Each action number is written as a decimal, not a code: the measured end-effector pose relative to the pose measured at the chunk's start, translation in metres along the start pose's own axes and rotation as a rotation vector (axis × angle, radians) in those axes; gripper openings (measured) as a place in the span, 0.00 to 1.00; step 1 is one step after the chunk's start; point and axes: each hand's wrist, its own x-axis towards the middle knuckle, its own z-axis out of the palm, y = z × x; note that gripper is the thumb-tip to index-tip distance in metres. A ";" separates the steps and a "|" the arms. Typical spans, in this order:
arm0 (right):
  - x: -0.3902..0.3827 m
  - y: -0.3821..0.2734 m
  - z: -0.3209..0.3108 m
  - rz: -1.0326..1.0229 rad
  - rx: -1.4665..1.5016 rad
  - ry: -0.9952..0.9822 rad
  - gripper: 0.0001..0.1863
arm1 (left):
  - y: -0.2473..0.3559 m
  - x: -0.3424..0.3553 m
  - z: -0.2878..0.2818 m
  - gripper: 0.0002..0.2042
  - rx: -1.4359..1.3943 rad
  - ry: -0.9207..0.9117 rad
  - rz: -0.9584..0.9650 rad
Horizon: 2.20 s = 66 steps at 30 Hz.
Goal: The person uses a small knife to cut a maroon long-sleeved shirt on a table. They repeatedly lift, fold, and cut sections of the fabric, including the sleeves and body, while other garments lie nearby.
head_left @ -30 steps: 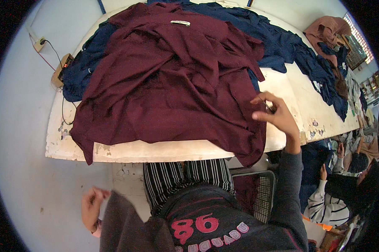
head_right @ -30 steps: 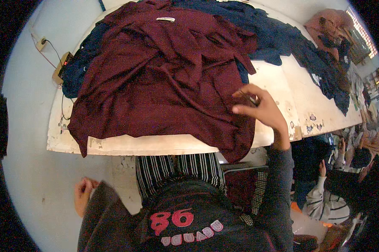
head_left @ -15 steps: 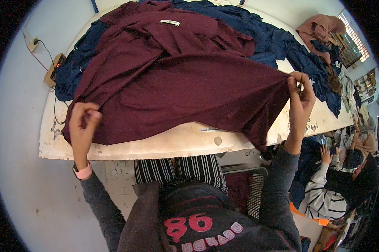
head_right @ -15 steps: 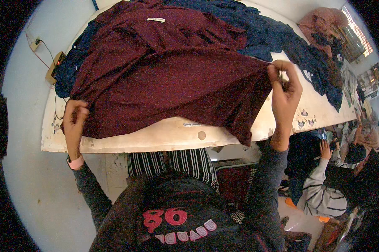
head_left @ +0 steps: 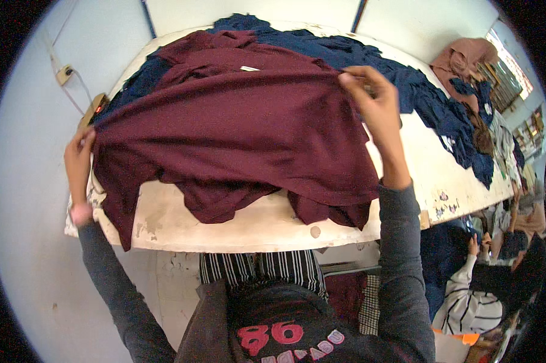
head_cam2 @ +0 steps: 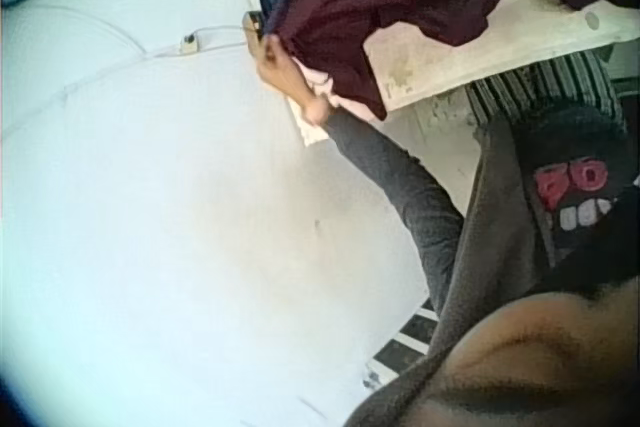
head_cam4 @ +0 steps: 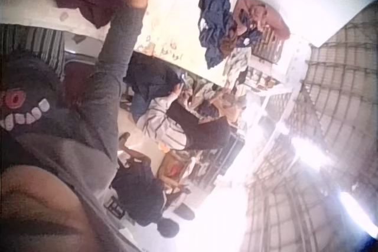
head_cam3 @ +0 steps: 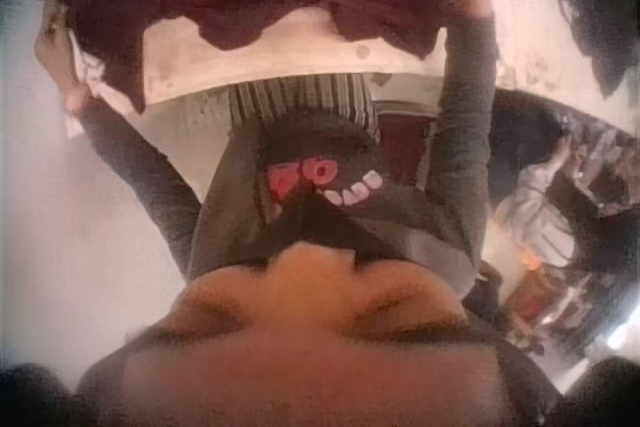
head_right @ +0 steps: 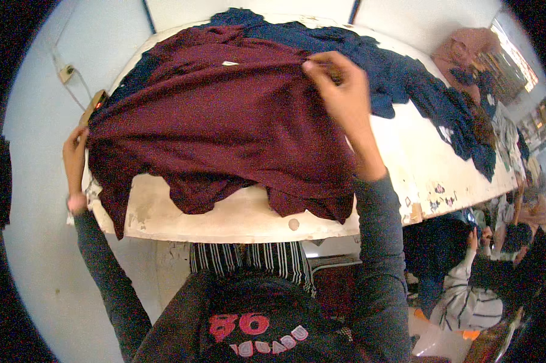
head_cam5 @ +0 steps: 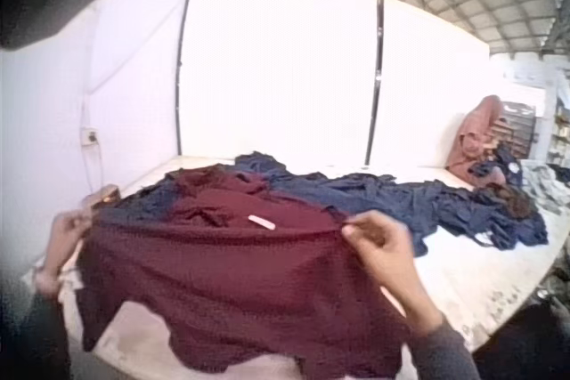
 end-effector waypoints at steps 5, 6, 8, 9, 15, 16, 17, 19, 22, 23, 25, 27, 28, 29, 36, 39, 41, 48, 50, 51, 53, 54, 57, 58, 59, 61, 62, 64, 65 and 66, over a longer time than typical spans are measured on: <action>-0.032 -0.011 0.036 -0.021 0.082 -0.226 0.24 | 0.016 -0.012 0.023 0.34 0.168 0.328 0.270; -0.047 -0.015 0.035 0.001 0.050 -0.220 0.19 | 0.037 -0.036 0.024 0.34 0.087 0.254 0.250; -0.083 -0.011 0.034 0.122 -0.031 -0.241 0.11 | 0.079 -0.096 0.044 0.33 -0.255 0.022 0.055; -0.101 -0.007 0.034 0.207 -0.070 -0.265 0.08 | 0.097 -0.126 0.052 0.31 -0.505 -0.125 -0.116; -0.153 -0.016 0.068 -0.146 -0.449 -0.355 0.16 | 0.163 -0.228 0.105 0.22 -0.987 -1.056 -0.293; -0.159 -0.006 0.071 -0.217 -0.539 -0.364 0.17 | 0.176 -0.236 0.121 0.23 -1.084 -1.059 -0.301; -0.163 0.005 0.075 -0.290 -0.624 -0.366 0.19 | 0.188 -0.242 0.133 0.24 -1.174 -1.058 -0.306; -0.166 0.007 0.082 -0.388 -0.699 -0.335 0.22 | 0.203 -0.252 0.148 0.25 -1.326 -0.959 -0.456; -0.173 -0.020 0.077 -0.445 -0.698 -0.299 0.24 | 0.208 -0.249 0.166 0.27 -1.506 -0.735 -0.607; -0.178 -0.023 0.075 -0.470 -0.681 -0.337 0.24 | 0.209 -0.247 0.169 0.28 -1.554 -0.649 -0.650; -0.189 -0.028 0.067 -0.513 -0.655 -0.407 0.23 | 0.212 -0.242 0.171 0.20 -1.576 -0.492 -0.669; -0.199 -0.032 0.066 -0.506 -0.619 -0.420 0.22 | 0.204 -0.242 0.178 0.13 -1.562 -0.423 -0.682; -0.202 -0.033 0.065 -0.478 -0.585 -0.440 0.23 | 0.204 -0.244 0.179 0.09 -1.580 -0.406 -0.689; -0.204 -0.033 0.064 -0.449 -0.551 -0.459 0.23 | 0.205 -0.247 0.178 0.06 -1.597 -0.388 -0.696; -0.201 -0.042 0.081 -0.188 -0.537 -0.378 0.19 | 0.201 -0.254 0.161 0.06 -1.636 -0.337 -0.762; -0.210 -0.031 0.076 -0.190 -0.750 -0.366 0.22 | 0.173 -0.223 0.134 0.03 -1.682 -0.076 -0.515; -0.216 -0.025 0.070 -0.192 -0.780 -0.330 0.24 | 0.144 -0.191 0.112 0.06 -1.765 0.066 -0.512; -0.230 -0.030 0.063 -0.233 -0.616 -0.390 0.27 | 0.085 -0.197 0.093 0.15 -1.626 -0.038 -0.718; -0.231 -0.037 0.066 -0.248 -0.489 -0.387 0.27 | 0.113 -0.228 0.104 0.21 -0.839 0.143 -0.404; -0.230 -0.042 0.068 -0.270 -0.469 -0.395 0.27 | 0.131 -0.247 0.108 0.25 -0.441 0.222 -0.243; -0.229 -0.055 0.068 -0.307 -0.442 -0.405 0.26 | 0.191 -0.262 0.089 0.28 -0.353 -0.052 -0.003; -0.221 -0.063 0.070 -0.344 -0.365 -0.437 0.24 | 0.215 -0.267 0.079 0.28 -0.332 -0.183 0.134; -0.222 -0.062 0.082 -0.322 -0.083 -0.371 0.27 | 0.228 -0.284 0.085 0.17 -0.444 -0.444 0.194; -0.217 -0.062 0.085 -0.318 -0.023 -0.317 0.22 | 0.228 -0.287 0.088 0.13 -0.487 -0.504 0.133; -0.214 -0.064 0.087 -0.188 0.036 -0.255 0.20 | 0.227 -0.288 0.090 0.10 -0.656 -0.457 -0.042; -0.209 -0.065 0.091 0.067 0.146 -0.119 0.16 | 0.223 -0.285 0.097 0.05 -0.989 -0.349 -0.383; -0.206 -0.062 0.088 0.171 0.253 -0.121 0.15 | 0.215 -0.286 0.102 0.06 -1.052 -0.303 -0.405; -0.200 -0.066 0.088 0.283 0.350 -0.187 0.16 | 0.212 -0.285 0.104 0.05 -1.096 -0.280 -0.437; -0.196 -0.071 0.087 0.339 0.399 -0.219 0.17 | 0.212 -0.285 0.104 0.05 -1.119 -0.270 -0.453; -0.191 -0.080 0.089 0.357 0.403 -0.259 0.20 | 0.213 -0.286 0.104 0.05 -1.104 -0.292 -0.457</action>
